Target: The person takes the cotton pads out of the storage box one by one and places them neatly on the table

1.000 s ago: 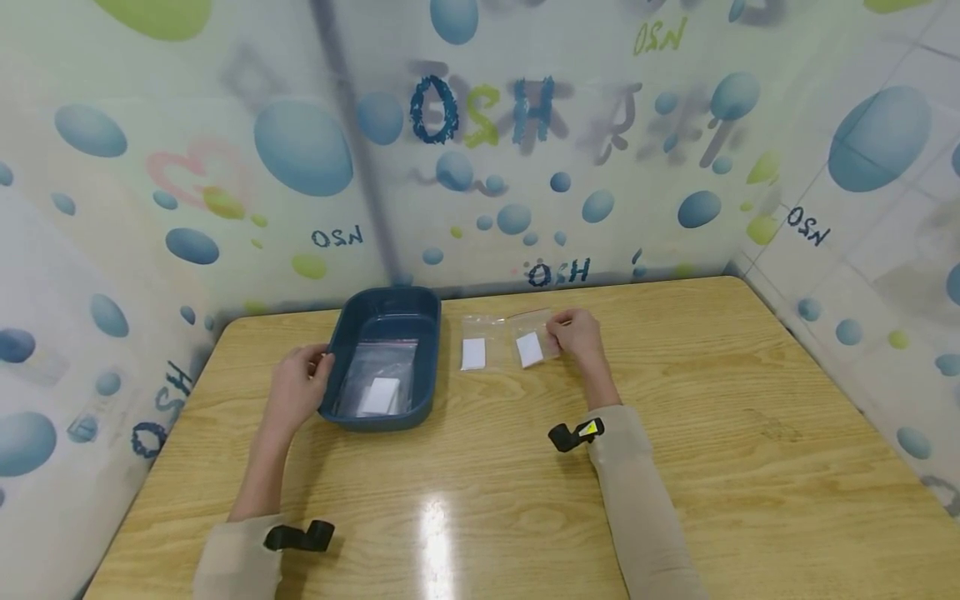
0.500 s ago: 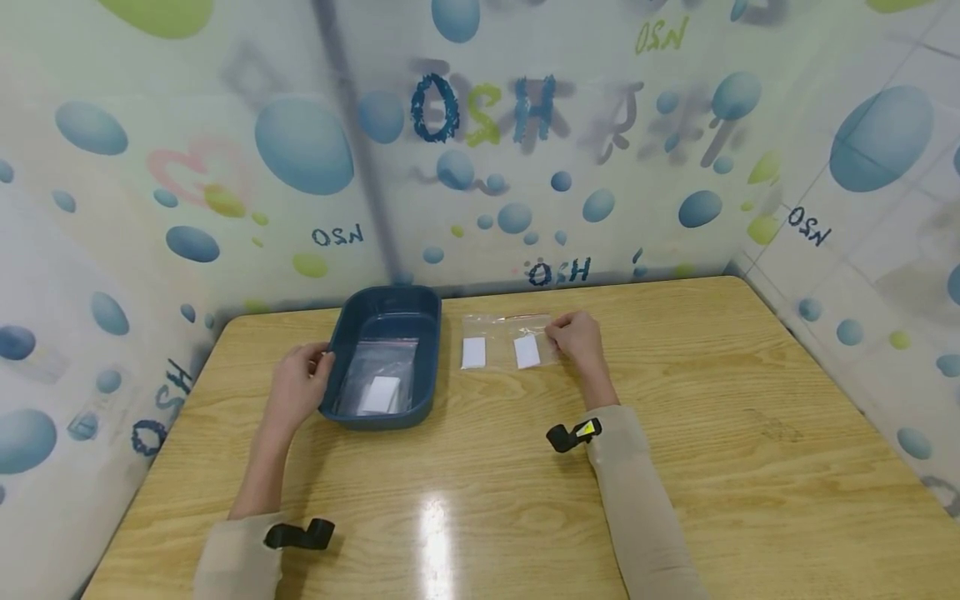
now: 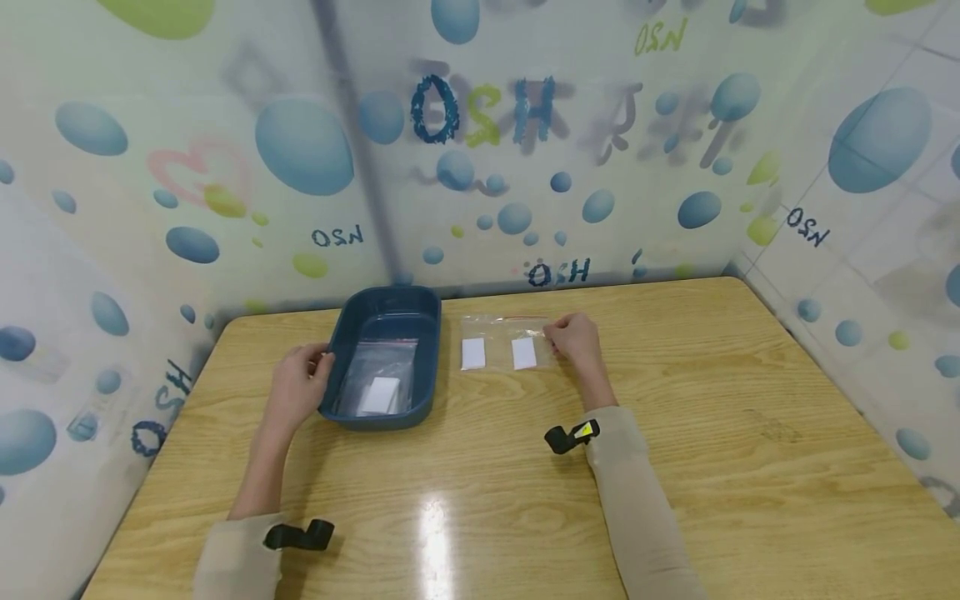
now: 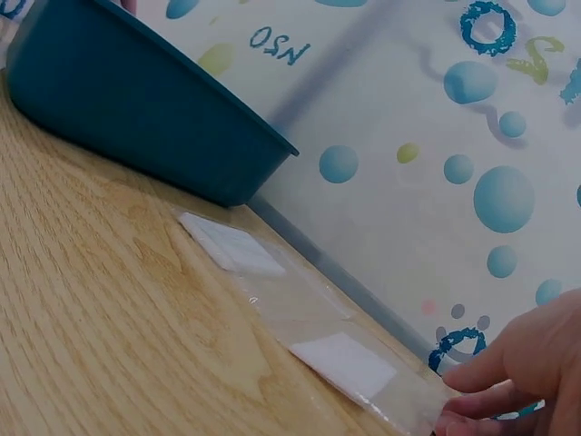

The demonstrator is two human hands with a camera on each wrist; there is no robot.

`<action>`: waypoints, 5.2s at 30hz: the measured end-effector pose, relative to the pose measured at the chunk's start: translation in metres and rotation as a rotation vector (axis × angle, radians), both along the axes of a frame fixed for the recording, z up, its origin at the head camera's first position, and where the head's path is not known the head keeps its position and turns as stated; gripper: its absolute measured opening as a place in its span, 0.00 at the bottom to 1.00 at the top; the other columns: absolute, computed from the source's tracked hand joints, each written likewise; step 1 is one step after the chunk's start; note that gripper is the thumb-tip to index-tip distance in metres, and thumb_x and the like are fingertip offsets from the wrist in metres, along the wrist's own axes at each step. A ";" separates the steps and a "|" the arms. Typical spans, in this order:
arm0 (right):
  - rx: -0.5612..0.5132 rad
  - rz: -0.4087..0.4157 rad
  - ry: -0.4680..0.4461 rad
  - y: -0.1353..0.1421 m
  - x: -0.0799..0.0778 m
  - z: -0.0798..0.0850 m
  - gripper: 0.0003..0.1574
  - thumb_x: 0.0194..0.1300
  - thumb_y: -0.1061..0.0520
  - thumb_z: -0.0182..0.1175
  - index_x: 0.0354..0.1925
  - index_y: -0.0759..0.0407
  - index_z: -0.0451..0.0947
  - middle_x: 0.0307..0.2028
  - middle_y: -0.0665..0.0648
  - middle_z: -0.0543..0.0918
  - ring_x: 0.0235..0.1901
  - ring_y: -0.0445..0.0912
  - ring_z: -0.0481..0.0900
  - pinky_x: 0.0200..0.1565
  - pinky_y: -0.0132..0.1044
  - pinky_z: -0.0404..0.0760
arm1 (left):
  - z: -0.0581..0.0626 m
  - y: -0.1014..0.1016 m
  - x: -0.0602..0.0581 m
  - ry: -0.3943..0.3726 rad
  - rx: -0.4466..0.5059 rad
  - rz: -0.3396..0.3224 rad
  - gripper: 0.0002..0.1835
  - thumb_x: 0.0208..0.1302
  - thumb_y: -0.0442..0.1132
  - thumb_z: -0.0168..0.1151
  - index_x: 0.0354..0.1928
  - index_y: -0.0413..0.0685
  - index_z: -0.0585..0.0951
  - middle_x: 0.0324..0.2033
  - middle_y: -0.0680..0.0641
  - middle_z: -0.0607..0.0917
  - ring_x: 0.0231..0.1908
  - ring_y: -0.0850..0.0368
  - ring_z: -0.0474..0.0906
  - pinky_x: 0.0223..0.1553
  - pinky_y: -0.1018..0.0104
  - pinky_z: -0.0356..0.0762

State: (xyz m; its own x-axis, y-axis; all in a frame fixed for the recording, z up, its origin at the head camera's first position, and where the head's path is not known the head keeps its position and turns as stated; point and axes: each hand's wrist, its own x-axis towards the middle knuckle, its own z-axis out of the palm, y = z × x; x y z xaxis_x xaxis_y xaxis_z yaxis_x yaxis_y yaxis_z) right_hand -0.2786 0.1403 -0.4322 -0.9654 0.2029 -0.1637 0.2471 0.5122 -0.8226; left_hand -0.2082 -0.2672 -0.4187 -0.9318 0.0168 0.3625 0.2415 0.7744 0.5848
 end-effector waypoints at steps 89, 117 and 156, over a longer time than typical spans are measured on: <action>-0.231 0.404 0.290 -0.105 0.041 0.061 0.24 0.74 0.55 0.58 0.62 0.67 0.73 0.49 0.65 0.82 0.42 0.57 0.86 0.40 0.39 0.84 | -0.001 0.000 -0.002 0.034 0.007 -0.009 0.14 0.72 0.29 0.56 0.51 0.21 0.80 0.34 0.32 0.81 0.34 0.39 0.79 0.34 0.53 0.75; -0.096 0.489 0.153 -0.165 0.050 0.053 0.28 0.75 0.53 0.58 0.64 0.69 0.72 0.46 0.60 0.86 0.38 0.48 0.86 0.44 0.39 0.82 | 0.000 -0.001 -0.001 0.001 0.009 -0.007 0.15 0.74 0.31 0.55 0.53 0.22 0.80 0.35 0.31 0.81 0.34 0.39 0.79 0.35 0.50 0.75; 0.156 0.624 0.000 -0.203 0.045 0.046 0.34 0.73 0.53 0.56 0.11 0.53 0.57 0.10 0.47 0.56 0.11 0.40 0.53 0.18 0.33 0.60 | -0.002 0.000 -0.002 0.019 0.010 0.000 0.15 0.72 0.30 0.56 0.52 0.21 0.80 0.33 0.33 0.80 0.32 0.42 0.77 0.34 0.53 0.73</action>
State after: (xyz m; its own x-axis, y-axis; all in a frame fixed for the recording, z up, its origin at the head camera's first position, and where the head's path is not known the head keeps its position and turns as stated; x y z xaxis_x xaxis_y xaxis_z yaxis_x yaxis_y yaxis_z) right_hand -0.2331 -0.0631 -0.3864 -0.9097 -0.3752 -0.1780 -0.1356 0.6736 -0.7266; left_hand -0.2106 -0.2673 -0.4211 -0.9249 0.0130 0.3801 0.2524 0.7686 0.5878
